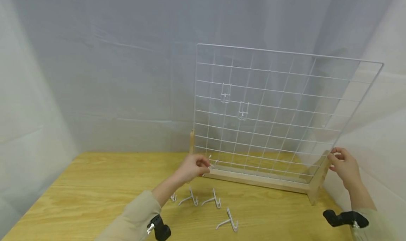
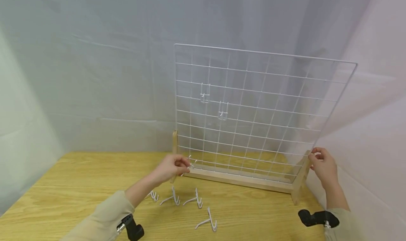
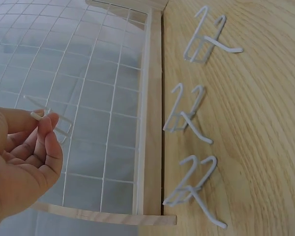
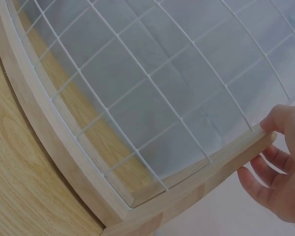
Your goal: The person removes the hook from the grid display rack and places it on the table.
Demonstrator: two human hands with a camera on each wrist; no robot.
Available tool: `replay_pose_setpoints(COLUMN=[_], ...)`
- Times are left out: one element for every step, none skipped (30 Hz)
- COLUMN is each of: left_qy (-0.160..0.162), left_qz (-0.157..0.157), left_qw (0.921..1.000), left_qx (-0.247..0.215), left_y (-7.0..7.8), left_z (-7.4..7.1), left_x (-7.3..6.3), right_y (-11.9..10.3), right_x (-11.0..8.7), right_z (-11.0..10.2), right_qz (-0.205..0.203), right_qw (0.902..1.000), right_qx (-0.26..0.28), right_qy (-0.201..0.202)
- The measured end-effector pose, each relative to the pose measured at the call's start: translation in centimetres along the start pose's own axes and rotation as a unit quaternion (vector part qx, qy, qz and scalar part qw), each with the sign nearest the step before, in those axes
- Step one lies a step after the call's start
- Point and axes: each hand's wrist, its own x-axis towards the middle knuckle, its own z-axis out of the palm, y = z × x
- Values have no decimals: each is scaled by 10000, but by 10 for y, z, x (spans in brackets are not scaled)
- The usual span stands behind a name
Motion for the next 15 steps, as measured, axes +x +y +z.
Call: replay_pose_setpoints(left_qy=[-21, -35, -62, -94, -137, -189, -245, -303, -361, -422, -481, -533, -582, -637, -689], left_qz=[-4, -8, 5, 14, 47, 60, 78, 95, 86, 94, 104, 112, 128, 146, 145], left_qw=[10000, 10000, 9999, 9998, 9997, 9995, 9993, 9990, 9988, 9984, 9980, 9975, 9969, 9963, 9958], left_qx=[21, 77, 124, 165, 218, 242, 263, 318, 325, 356, 394, 447, 505, 560, 579], left_y=[-1, -2, -3, -4, -4, -5, -6, -7, -8, -9, -9, -10, -10, -11, -12], left_z=[0, 0, 0, 0, 0, 0, 0, 1, 1, 1, 1, 1, 1, 1, 1], left_x=[-1, -3, -4, -5, -7, -8, -9, -11, -12, -14, -16, -17, -19, -20, -21], right_y=[0, 0, 1, 1, 1, 1, 1, 1, 1, 1, 1, 1, 1, 1, 1], right_x=[0, 0, 0, 0, 0, 1, 1, 1, 1, 1, 1, 1, 1, 1, 1], right_z=[0, 0, 0, 0, 0, 0, 0, 0, 0, 0, 0, 0, 0, -1, -1], right_qz=[1, 12, 19, 23, 25, 24, 20, 13, 5, -1, -2, -6, -14, -18, -24], right_qw=[10000, 10000, 10000, 10000, 10000, 10000, 10000, 10000, 10000, 10000, 10000, 10000, 10000, 10000, 10000], right_qx=[-12, -9, -8, -10, -13, -18, -23, -27, -34, -37, -39, -42, -50, -56, -62], right_qy=[-9, -14, -13, -14, -17, -19, -24, -29, -34, -38, -38, -44, -53, -54, -55])
